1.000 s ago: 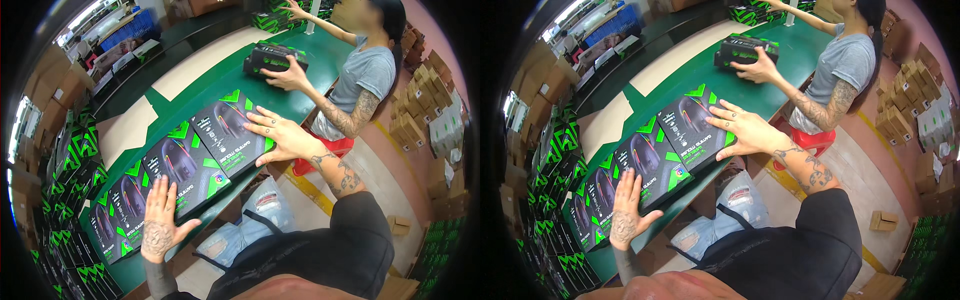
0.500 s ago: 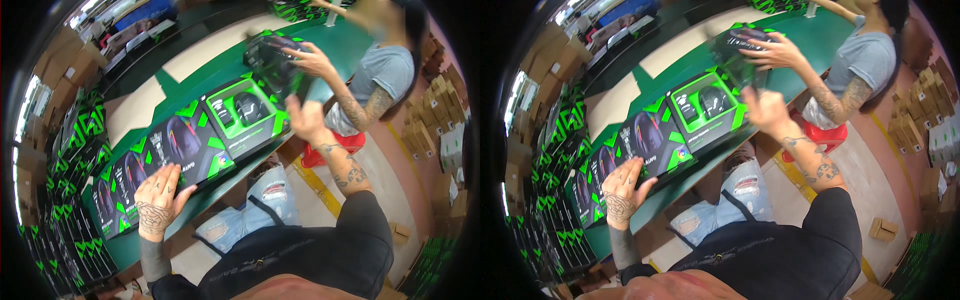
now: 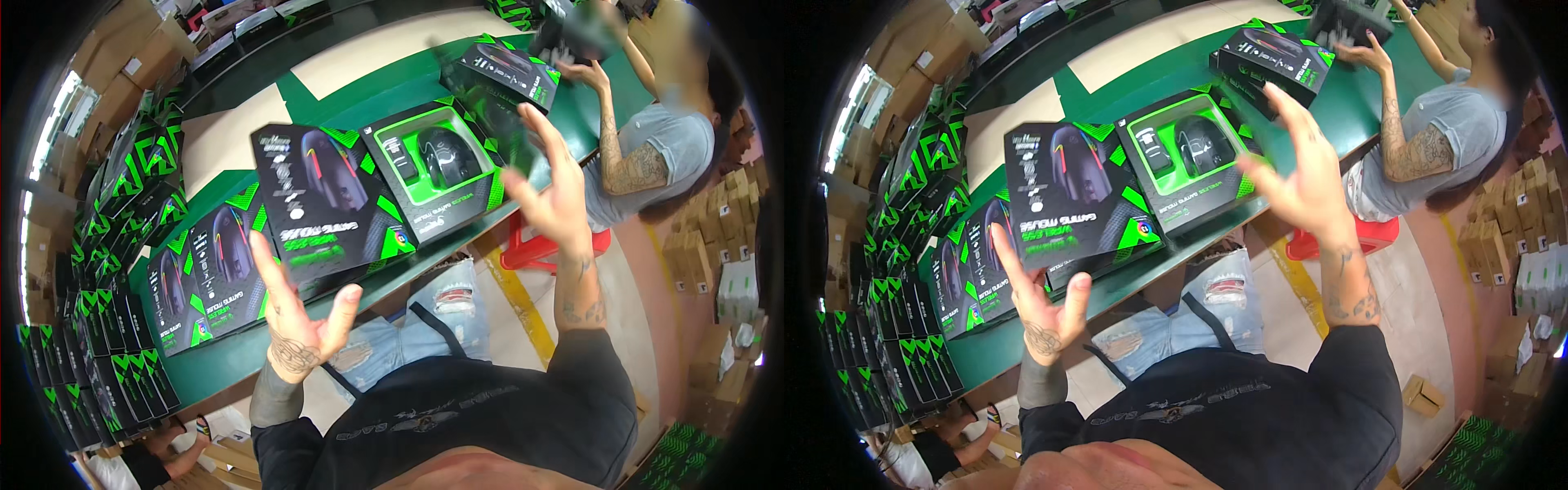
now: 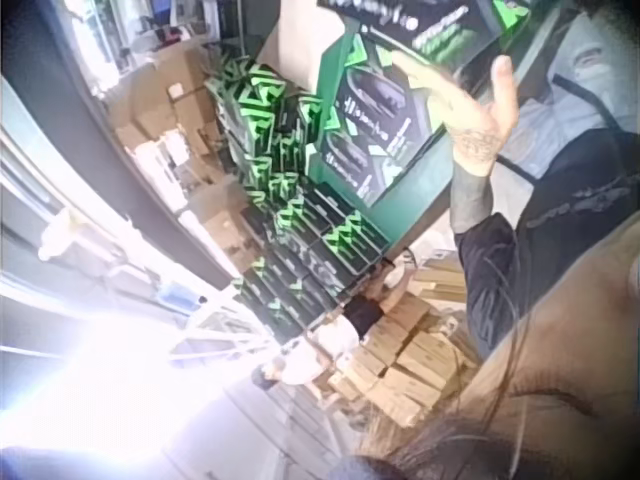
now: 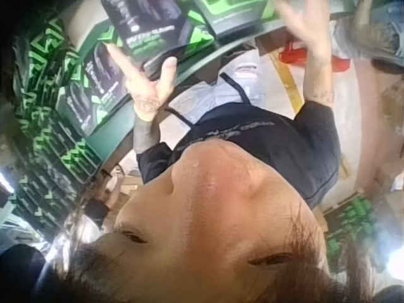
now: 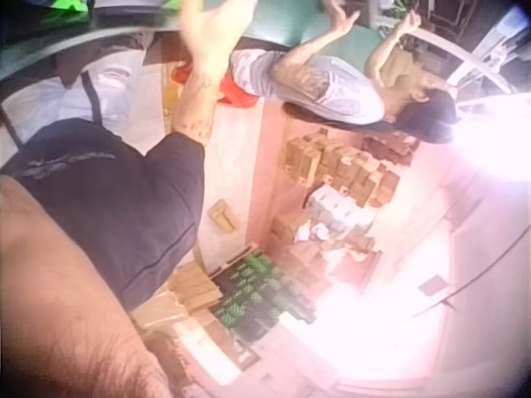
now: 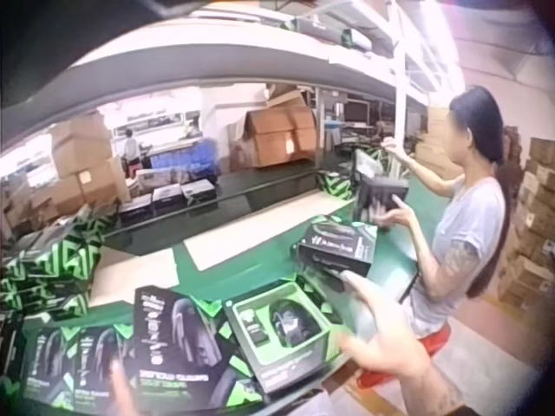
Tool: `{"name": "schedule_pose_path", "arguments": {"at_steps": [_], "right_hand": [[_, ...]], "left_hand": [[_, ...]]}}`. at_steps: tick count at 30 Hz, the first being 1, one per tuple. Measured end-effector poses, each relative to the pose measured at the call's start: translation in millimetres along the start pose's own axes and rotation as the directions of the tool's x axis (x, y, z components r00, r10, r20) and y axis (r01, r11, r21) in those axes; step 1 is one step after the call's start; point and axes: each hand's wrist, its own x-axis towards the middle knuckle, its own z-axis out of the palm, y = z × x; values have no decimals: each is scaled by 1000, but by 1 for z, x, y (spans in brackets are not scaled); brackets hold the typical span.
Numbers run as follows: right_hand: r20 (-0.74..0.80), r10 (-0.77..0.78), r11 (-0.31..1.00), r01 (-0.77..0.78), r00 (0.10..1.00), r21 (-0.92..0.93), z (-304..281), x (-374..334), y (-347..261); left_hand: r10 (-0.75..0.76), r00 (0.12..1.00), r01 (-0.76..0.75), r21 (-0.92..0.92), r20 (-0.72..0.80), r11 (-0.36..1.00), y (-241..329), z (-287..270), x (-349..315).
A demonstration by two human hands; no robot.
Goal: The person opens the flap covers of packaged gaming mouse boxes, touches the items inside, closes the covers, and stacks the boxes on the table.
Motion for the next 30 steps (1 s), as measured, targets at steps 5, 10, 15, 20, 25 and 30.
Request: {"name": "schedule_pose_path", "arguments": {"at_steps": [5,10,15,20,25,30], "right_hand": [[251,-407,913,395,878,98,35,-6,-63],[358,-205,959,260,911,-111,71,-5,-62],[105,-281,947,294,954,-131,57,8,-47],[109,-33,988,16,994,155,54,15,-60],[204,-101,993,87,974,77,45,4,-66],[277,-182,983,166,944,81,40,5,-73]], "left_hand": [[282,907,-339,145,314,929,0,-2,13],[169,797,-390,280,580,877,1,-25,26],[-249,876,-178,756,414,630,-31,-90,0],[-334,870,-88,782,361,617,-46,-127,-12],[-205,884,-164,688,420,707,-45,-137,-8],[-121,901,-267,753,416,601,-25,-133,-11]]}}
